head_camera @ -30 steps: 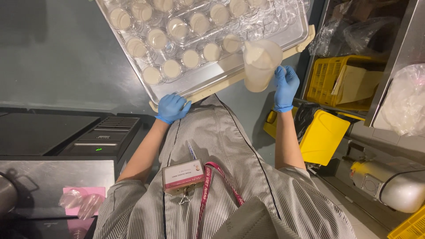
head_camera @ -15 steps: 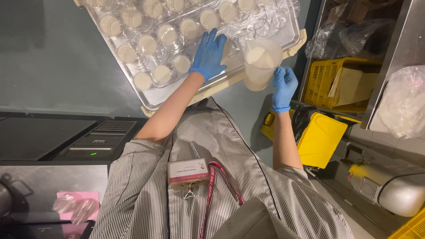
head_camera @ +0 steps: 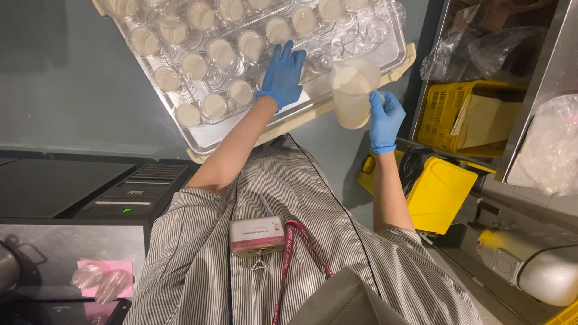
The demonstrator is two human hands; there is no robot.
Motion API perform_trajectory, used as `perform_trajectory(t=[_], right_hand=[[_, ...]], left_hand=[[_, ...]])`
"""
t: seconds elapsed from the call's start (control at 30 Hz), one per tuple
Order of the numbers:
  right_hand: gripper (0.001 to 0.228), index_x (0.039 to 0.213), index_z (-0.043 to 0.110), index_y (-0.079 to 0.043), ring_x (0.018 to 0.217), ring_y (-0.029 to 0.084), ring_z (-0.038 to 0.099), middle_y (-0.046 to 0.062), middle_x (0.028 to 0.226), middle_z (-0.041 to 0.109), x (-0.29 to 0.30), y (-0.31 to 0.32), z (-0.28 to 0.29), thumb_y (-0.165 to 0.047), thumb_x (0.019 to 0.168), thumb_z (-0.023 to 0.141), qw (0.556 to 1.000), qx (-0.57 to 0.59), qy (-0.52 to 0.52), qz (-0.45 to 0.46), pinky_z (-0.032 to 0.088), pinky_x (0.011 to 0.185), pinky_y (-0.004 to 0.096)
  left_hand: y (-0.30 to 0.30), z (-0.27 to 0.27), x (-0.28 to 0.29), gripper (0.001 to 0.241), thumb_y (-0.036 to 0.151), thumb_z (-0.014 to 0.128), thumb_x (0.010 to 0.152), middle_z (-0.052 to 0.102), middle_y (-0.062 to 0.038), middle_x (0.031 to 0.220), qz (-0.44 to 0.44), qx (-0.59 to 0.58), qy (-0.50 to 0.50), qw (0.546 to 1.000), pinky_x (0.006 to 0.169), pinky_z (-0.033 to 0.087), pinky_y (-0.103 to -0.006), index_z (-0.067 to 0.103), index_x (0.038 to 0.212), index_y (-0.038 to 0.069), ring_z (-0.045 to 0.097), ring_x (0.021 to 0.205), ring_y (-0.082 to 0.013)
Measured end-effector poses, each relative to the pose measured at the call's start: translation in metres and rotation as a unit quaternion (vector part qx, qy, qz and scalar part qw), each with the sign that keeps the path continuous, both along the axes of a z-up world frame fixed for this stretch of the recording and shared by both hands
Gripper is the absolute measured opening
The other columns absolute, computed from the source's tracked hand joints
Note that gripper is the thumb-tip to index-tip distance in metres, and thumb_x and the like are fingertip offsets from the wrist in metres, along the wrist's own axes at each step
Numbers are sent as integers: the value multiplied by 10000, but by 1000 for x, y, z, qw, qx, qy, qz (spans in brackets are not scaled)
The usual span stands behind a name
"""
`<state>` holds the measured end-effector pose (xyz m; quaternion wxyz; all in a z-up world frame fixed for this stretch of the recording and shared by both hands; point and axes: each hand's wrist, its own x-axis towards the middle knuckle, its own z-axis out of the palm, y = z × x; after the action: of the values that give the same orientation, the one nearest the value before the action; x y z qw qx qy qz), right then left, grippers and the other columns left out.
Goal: Filling small plastic cups with a white liquid and securing them with lids.
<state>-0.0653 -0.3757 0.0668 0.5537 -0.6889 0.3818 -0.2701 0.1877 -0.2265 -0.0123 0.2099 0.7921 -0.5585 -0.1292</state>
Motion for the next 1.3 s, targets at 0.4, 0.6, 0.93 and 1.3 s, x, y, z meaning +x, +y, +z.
perform_trajectory(t=[0.4,0.6,0.93,1.3], right_hand=[[220,890,660,30,733,31,421,-56,773,545,14,2,15,-133,1023,724,998,-11,67,-3,362,636,228],[216,884,671,34,730,25,435,-62,764,559,17,4,19,-135,1009,725,997,-20,75,-4,374,631,225],[223,873,662,37,730,21,434,-63,751,553,17,1,19,-134,1000,729,997,-24,78,-10,376,621,224],[216,864,650,28,710,30,410,-63,735,522,11,-3,23,-125,988,739,995,-30,92,-18,357,605,237]], left_hand=[[-12,16,-4,821,320,855,693,587,-257,1260,33,-8,25,999,1139,227,-556,457,1321,-29,394,1335,-442],[-26,10,-12,707,300,842,742,635,-185,1084,48,17,13,999,1064,314,-494,484,1269,-6,462,1203,-365],[-35,18,-12,787,411,857,729,593,-168,1149,64,30,10,997,1037,318,-502,493,1297,6,474,1144,-348],[-53,7,-6,857,399,909,653,561,-163,1257,21,-64,19,998,985,368,-462,490,1322,65,466,1122,-345]])
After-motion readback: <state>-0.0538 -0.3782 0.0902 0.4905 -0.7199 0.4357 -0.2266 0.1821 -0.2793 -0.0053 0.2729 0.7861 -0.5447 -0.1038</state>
